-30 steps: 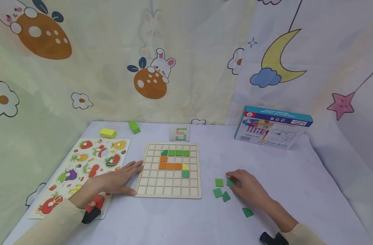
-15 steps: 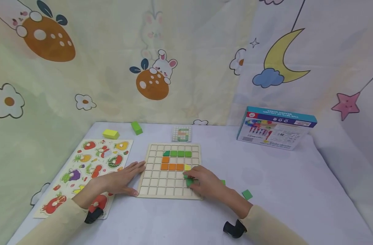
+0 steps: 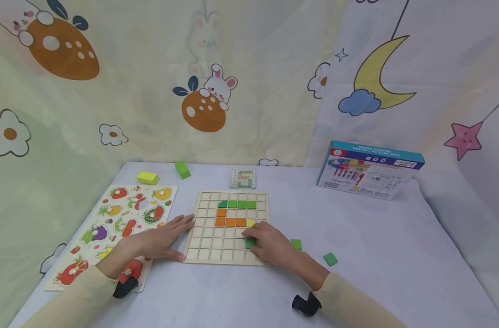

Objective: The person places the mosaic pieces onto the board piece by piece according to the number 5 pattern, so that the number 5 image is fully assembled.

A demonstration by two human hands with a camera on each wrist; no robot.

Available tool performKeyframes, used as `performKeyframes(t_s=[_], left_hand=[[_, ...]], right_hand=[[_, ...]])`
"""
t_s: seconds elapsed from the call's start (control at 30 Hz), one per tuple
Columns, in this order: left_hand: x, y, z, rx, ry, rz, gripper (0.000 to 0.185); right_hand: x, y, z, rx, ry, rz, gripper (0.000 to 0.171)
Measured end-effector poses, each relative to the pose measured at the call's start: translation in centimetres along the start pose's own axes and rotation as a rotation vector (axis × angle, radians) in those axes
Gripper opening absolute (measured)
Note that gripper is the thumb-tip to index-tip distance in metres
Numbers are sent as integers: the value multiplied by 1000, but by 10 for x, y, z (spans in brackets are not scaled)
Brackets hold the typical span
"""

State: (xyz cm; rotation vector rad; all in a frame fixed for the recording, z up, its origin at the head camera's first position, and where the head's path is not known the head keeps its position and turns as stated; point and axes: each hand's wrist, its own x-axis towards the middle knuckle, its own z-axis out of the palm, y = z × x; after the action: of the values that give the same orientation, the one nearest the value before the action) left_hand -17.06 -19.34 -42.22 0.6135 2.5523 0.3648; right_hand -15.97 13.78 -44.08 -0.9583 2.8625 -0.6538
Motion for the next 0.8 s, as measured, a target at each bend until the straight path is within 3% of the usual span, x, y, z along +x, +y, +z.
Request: performKeyframes(t_s=[0.43, 0.6, 0.8], left_hand=[[0, 0, 1, -24, 6, 8, 95], [-1, 0, 0, -15, 8, 5, 96], [-1, 0, -1, -8, 6, 8, 95]], right_hand=[[-5, 0, -3, 20, 27, 31, 37], [-12, 13, -22, 58, 82, 68, 35], [-27, 45, -52, 92, 138, 149, 38]])
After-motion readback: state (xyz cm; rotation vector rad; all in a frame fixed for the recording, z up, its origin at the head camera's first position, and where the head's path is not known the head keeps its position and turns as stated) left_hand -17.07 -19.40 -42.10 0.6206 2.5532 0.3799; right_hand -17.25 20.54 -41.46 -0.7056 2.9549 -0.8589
